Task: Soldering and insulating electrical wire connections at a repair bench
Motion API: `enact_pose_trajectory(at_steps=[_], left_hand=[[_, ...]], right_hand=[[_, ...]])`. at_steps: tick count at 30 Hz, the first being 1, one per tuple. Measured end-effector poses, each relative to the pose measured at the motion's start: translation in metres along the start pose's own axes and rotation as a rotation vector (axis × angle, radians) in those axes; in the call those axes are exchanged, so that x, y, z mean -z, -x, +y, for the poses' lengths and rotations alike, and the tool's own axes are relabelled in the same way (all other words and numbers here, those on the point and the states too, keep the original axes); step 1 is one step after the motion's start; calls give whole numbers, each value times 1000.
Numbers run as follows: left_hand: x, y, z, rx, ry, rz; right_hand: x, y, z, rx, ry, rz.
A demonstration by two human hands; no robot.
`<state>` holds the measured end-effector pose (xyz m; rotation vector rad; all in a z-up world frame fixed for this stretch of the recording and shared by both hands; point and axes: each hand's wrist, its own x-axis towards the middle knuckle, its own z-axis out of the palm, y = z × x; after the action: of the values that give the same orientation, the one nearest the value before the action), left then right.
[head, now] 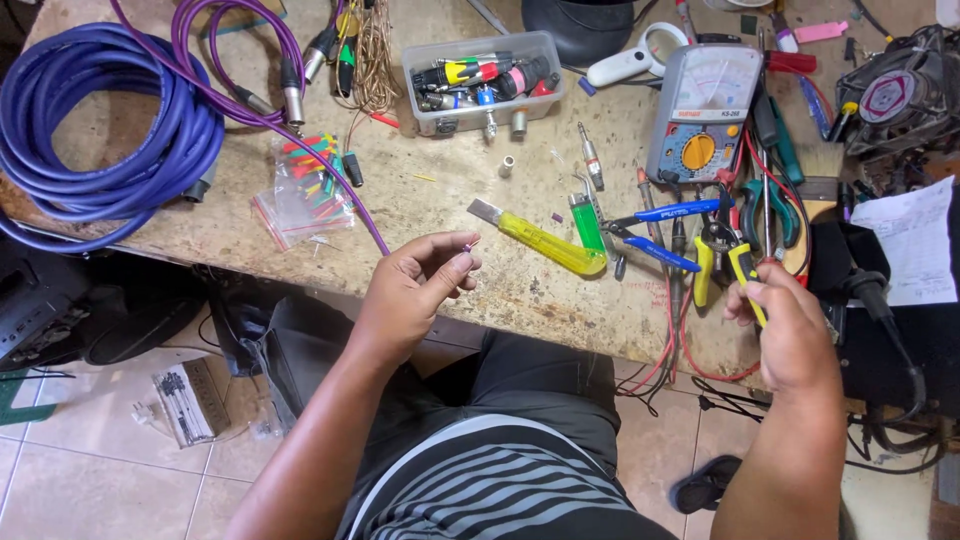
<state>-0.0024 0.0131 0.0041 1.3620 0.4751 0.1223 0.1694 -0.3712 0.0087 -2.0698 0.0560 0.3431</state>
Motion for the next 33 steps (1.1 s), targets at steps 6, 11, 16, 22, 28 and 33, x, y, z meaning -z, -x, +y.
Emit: enact_pose_trajectory(at_steps=[6,11,16,22,28,33], left_hand=[[5,-2,-7,-18,55,-27],[3,-2,-7,-4,74,-40],[-1,-5,-12,-25,105,-37],[-7,-3,-11,-45,70,-49],[-11,-7,-18,-81,104,-22],[-12,-7,-22,-68,142,-13]], right_hand=[[19,-33,17,48,-207,-165],[-10,-1,-71,-80,269,59],[-10,-1,-59,191,1004,274],[-31,21,-63,147,1098,272],[-71,49,-59,220,998,252],[-86,50,-65,501,900,296]])
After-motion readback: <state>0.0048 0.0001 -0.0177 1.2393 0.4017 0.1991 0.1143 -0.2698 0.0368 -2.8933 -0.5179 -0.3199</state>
